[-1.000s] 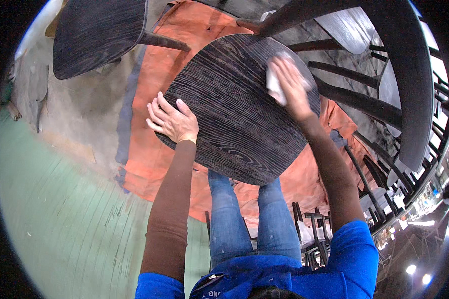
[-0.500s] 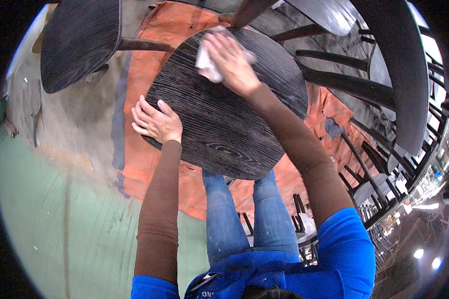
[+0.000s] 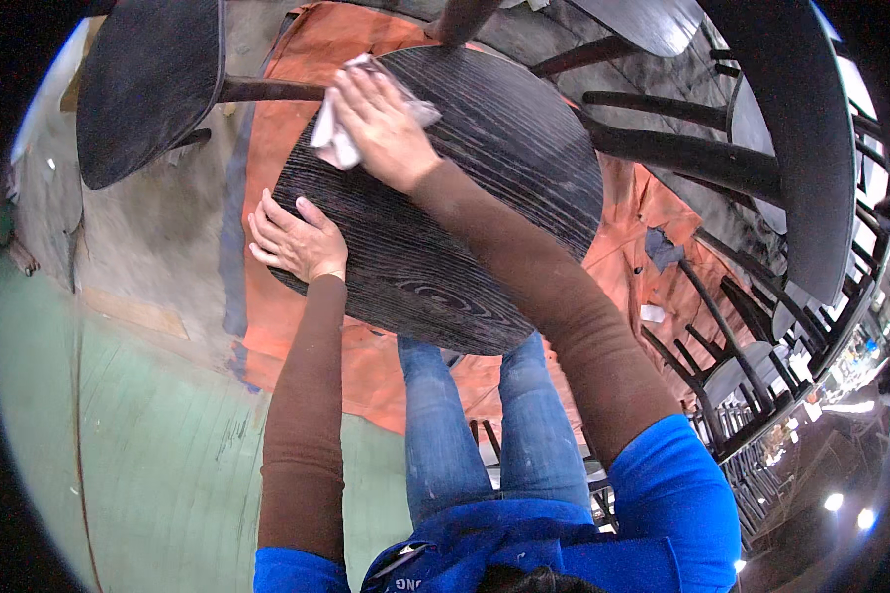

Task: The person wipes the seat and legs of several black chairs using a white cloth. They move from one chair to the next, wiping each surface thoroughly before setting the chair down and picking up another.

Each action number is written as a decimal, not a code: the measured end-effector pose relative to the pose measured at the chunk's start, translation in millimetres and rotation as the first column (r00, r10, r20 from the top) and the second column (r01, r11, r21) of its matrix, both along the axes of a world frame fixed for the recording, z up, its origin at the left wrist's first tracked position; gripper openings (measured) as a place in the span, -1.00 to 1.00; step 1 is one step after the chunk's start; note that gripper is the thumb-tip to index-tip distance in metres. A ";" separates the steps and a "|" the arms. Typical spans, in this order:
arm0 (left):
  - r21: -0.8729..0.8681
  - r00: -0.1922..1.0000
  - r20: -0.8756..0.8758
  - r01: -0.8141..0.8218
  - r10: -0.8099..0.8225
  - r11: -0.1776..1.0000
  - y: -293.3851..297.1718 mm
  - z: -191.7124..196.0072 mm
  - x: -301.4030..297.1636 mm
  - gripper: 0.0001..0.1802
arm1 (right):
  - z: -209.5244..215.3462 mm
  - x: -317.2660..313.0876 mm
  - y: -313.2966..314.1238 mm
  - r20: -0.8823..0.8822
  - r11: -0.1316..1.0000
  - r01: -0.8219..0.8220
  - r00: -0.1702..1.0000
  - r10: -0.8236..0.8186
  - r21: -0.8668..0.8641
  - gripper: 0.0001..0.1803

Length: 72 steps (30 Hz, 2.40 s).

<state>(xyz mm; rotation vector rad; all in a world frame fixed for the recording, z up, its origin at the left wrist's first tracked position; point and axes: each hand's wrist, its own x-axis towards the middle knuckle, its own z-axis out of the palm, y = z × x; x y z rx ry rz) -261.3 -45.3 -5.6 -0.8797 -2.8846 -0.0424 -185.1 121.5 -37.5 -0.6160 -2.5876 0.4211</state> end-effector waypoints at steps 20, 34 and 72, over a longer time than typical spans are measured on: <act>0.015 0.999 -0.045 0.011 -0.010 1.000 -0.3 -1.5 0.4 -0.45 | 9.1 -6.7 13.5 -0.043 0.998 0.006 0.999 -0.004 0.069 -0.47; 0.028 1.000 0.006 0.019 -0.019 0.999 -0.2 2.4 -0.9 -0.41 | 71.3 251.9 9.1 0.372 0.994 0.016 0.928 0.027 -0.112 -0.34; 0.026 1.000 0.024 0.009 -0.009 1.000 -1.9 0.7 -0.7 -0.42 | 72.3 278.3 -6.2 0.405 0.970 0.014 0.910 0.088 -0.241 -0.31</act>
